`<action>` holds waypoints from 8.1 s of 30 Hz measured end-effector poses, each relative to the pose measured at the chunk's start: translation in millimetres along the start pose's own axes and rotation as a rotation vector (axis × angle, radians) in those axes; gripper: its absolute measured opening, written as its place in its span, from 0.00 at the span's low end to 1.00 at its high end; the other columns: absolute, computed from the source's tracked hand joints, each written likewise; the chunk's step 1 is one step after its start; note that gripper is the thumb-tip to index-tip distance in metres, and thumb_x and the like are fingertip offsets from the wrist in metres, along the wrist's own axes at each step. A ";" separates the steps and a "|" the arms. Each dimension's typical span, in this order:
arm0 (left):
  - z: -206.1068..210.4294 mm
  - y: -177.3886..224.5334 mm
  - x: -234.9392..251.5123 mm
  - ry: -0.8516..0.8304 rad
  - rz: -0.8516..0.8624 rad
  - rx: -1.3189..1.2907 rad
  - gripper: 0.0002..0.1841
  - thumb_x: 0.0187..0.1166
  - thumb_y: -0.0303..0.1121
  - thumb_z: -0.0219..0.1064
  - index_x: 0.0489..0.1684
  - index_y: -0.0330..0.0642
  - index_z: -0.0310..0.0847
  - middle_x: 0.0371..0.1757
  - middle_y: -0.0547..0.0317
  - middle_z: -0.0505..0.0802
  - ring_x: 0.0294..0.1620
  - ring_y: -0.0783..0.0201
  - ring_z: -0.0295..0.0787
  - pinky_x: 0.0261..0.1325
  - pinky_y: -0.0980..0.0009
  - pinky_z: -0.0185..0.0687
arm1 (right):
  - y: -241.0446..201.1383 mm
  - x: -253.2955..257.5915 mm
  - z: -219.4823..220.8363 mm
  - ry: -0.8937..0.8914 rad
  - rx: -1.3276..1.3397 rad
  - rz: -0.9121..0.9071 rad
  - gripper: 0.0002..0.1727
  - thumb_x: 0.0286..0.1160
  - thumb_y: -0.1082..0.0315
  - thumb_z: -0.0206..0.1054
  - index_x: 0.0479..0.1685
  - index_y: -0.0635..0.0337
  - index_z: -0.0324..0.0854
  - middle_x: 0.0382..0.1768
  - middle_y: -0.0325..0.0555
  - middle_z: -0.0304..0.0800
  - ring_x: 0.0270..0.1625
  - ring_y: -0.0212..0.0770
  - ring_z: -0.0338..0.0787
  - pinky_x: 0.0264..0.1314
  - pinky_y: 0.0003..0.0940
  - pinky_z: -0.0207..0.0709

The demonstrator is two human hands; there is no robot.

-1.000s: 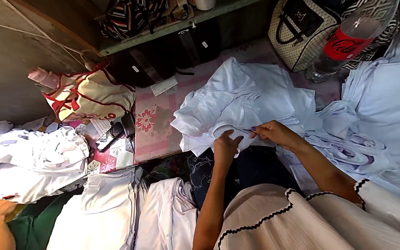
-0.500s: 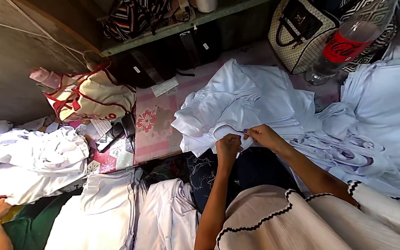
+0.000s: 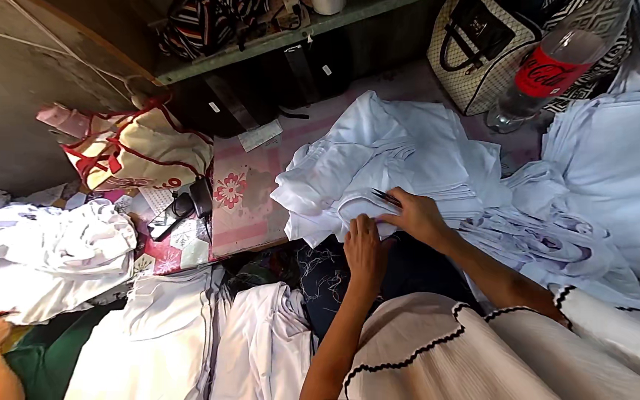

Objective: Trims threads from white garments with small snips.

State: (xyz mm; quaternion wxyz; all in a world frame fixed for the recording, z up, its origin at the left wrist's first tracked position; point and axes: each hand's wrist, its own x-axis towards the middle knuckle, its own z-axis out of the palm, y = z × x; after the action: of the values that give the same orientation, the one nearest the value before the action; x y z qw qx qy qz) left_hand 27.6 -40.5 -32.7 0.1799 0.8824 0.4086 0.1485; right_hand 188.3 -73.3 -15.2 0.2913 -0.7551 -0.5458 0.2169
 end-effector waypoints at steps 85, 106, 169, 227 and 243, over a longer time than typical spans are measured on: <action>-27.2 -40.0 63.0 0.621 0.125 -0.317 0.06 0.65 0.20 0.72 0.35 0.26 0.86 0.30 0.45 0.91 0.28 0.63 0.89 0.35 0.69 0.86 | 16.8 50.5 28.6 0.691 0.048 -0.232 0.14 0.61 0.80 0.74 0.47 0.61 0.92 0.41 0.58 0.89 0.28 0.54 0.89 0.23 0.51 0.80; 12.7 -25.2 30.7 0.358 0.069 -0.518 0.09 0.75 0.20 0.65 0.45 0.23 0.90 0.48 0.37 0.94 0.49 0.56 0.94 0.57 0.65 0.89 | 48.4 1.5 -1.5 -0.256 0.505 0.224 0.21 0.91 0.55 0.57 0.57 0.63 0.86 0.32 0.40 0.84 0.30 0.28 0.76 0.38 0.27 0.72; -7.8 -18.6 20.5 0.085 -0.173 -0.339 0.17 0.78 0.30 0.70 0.57 0.25 0.89 0.41 0.40 0.93 0.40 0.51 0.91 0.50 0.56 0.86 | 16.5 4.0 24.6 0.139 0.030 -0.063 0.14 0.81 0.66 0.64 0.49 0.69 0.89 0.35 0.59 0.93 0.38 0.57 0.92 0.45 0.56 0.83; 15.5 -21.4 47.9 0.176 -0.055 -0.426 0.09 0.76 0.27 0.69 0.29 0.32 0.93 0.27 0.49 0.94 0.28 0.63 0.91 0.40 0.64 0.88 | 11.9 8.2 16.5 0.092 0.121 -0.030 0.15 0.81 0.63 0.67 0.51 0.68 0.89 0.35 0.58 0.92 0.39 0.56 0.91 0.46 0.58 0.81; 6.3 -24.9 50.6 0.006 -0.284 -1.033 0.08 0.76 0.21 0.71 0.25 0.30 0.87 0.17 0.62 0.91 0.18 0.73 0.88 0.30 0.74 0.88 | 30.6 0.4 29.7 0.207 0.047 -0.260 0.15 0.73 0.70 0.72 0.56 0.67 0.88 0.45 0.57 0.95 0.41 0.57 0.96 0.41 0.59 0.86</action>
State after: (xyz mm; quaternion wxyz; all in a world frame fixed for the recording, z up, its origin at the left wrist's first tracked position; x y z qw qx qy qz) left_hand 45.1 12.4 -43.4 0.6080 0.6145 0.3981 0.3069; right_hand 190.6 -74.1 -57.8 0.3892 -0.6894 -0.6008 0.1112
